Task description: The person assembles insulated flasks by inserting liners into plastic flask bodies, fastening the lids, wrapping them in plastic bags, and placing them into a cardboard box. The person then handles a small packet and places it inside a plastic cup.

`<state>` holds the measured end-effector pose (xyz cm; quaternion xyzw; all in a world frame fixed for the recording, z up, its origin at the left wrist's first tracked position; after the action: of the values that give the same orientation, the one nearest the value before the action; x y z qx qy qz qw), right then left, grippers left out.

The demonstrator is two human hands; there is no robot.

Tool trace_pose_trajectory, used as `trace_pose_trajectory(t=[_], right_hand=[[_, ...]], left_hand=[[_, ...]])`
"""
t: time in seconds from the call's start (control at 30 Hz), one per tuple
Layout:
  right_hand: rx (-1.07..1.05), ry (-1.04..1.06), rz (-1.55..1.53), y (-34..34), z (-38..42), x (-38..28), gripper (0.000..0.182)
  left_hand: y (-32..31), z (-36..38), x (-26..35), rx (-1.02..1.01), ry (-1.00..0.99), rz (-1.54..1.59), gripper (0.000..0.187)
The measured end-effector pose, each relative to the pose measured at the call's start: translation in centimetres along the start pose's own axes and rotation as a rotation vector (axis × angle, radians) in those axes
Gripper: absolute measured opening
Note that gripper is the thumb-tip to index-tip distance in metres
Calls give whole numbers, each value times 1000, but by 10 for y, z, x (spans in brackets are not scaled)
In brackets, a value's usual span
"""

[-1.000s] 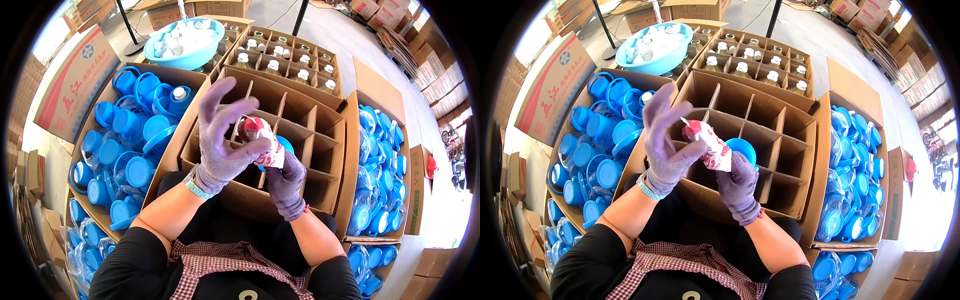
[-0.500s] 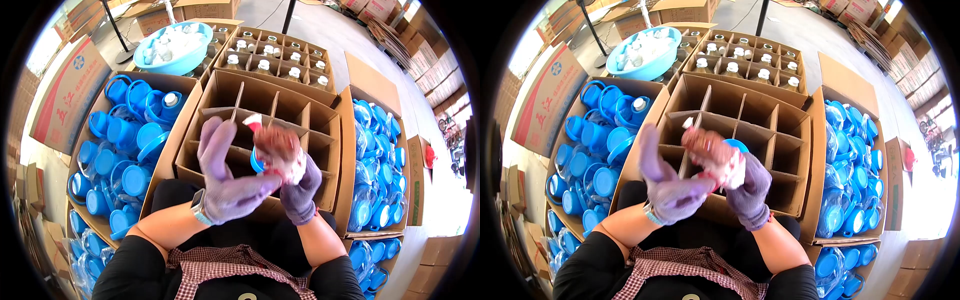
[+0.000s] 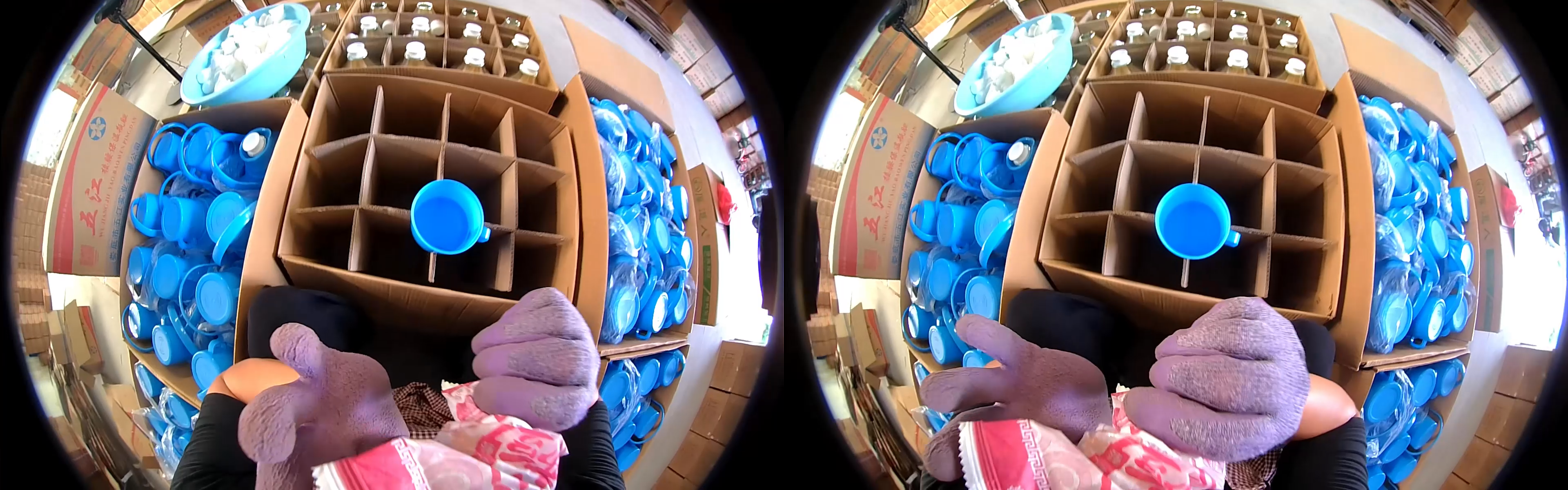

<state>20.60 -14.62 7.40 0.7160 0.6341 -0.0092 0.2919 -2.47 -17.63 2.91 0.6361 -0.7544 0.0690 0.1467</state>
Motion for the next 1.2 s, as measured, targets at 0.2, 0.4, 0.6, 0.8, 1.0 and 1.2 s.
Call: trace_pose_trajectory(t=[0.2, 0.4, 0.6, 0.8, 1.0, 1.2], right_hand=[[251, -41, 79, -11, 7, 0, 28], [-56, -62, 27, 6, 1, 2, 25], [-8, -54, 16, -1, 7, 6, 29], [-54, -77, 17, 2, 12, 13, 34], [223, -116, -62, -10, 45, 67, 31], [366, -658, -214, -33, 47, 70, 26]], left_hand=[[9, 2, -5, -5, 49, 2, 46], [15, -1, -22, -7, 131, -10, 52], [15, -8, -39, 10, 203, -9, 59], [20, -9, -64, 57, 350, 5, 66], [7, -23, -90, 122, 666, 53, 73], [-23, -27, -118, 39, 1038, 590, 84]])
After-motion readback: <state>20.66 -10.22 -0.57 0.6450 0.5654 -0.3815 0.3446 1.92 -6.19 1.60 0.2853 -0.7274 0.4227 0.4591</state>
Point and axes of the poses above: each hand's wrist, its own z-axis away from the middle knuckle, its own y-axis out of the back of the hand, x = y × z, the point moved 4 cm from there along -z, towards the middle knuckle, and after that the axes turned 6 degrees about y, right-handed, at the moved point
